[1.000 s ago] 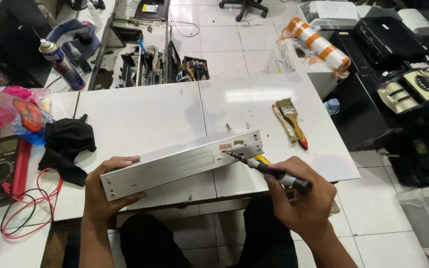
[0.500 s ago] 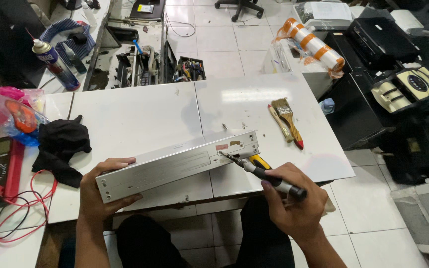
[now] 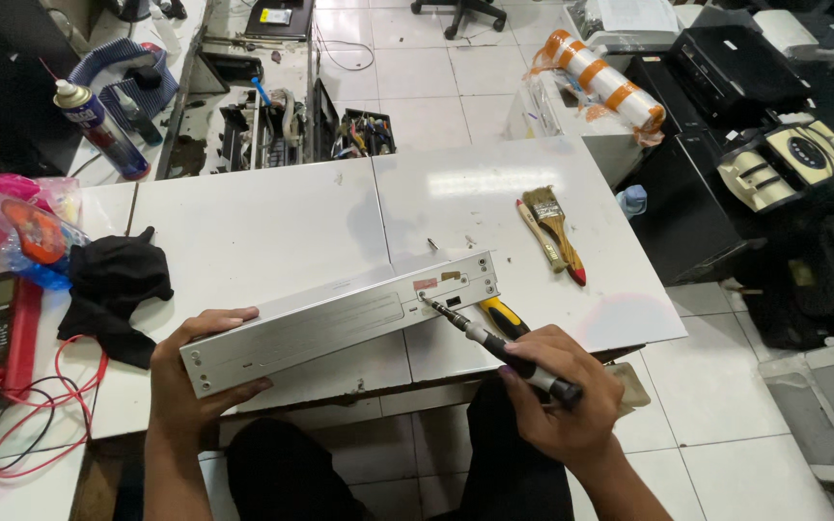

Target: The person disassembles a silver electronic device on a white table using a screwdriver. They remove screws from the back and sides of the device, rotate it to access different areas, and place the removed screws on the table.

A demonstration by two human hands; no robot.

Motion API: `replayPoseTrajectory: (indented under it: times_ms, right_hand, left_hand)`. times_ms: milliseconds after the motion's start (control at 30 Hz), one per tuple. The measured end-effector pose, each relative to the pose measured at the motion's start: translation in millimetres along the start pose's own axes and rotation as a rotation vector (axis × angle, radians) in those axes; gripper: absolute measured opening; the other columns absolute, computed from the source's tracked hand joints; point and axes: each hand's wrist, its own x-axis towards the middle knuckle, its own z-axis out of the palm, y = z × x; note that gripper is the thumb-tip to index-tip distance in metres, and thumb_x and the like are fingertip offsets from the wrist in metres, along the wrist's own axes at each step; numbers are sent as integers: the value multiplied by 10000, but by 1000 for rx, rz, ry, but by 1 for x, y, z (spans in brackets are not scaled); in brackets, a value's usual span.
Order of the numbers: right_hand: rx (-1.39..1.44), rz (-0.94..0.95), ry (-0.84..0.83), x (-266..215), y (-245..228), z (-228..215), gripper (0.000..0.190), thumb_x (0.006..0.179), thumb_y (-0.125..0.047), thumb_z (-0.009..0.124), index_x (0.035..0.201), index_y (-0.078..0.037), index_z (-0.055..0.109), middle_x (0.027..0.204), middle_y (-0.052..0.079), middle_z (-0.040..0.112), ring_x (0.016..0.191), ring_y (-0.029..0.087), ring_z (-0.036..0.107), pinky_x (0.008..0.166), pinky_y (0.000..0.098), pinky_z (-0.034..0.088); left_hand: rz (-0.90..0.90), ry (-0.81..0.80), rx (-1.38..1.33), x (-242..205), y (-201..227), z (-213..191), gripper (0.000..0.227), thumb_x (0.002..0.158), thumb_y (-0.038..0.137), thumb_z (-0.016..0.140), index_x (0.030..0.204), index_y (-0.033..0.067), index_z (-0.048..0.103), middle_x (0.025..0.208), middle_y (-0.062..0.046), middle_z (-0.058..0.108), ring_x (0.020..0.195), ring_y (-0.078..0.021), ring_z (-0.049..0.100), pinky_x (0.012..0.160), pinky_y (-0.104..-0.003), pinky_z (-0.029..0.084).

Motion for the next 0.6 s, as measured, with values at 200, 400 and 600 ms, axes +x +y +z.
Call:
replayPoseTrajectory:
  times_ms: [200,400,600]
  right_hand:
    - [3,56,13,8,-5,1,195,932,-57,755,1096,18,679,918,145,754,744,254,738,711,322,635]
    - [18,94,27,10,-5,2,189,933,-53,748,1086,29,672,907,149,738,721,270,704,711,336,601]
    - [1,80,31,12,-5,1,176,937,-59,748,1070,31,675,901,155,740,724,278,713,715,342,611]
  left_hand:
    - [15,2,-2,1,4,1,724,618,215,977,1260,117,659,1320,-193,767,1246,-296,758,1064,-380,575]
    - [10,-2,6,0,2,-1,722,617,212,980,1258,111,665,1323,-192,768,1246,-288,754,1085,-381,563]
    - [13,-3,0,1,3,0,721,616,217,983,1254,119,661,1319,-185,770,1247,-294,760,1067,-374,574]
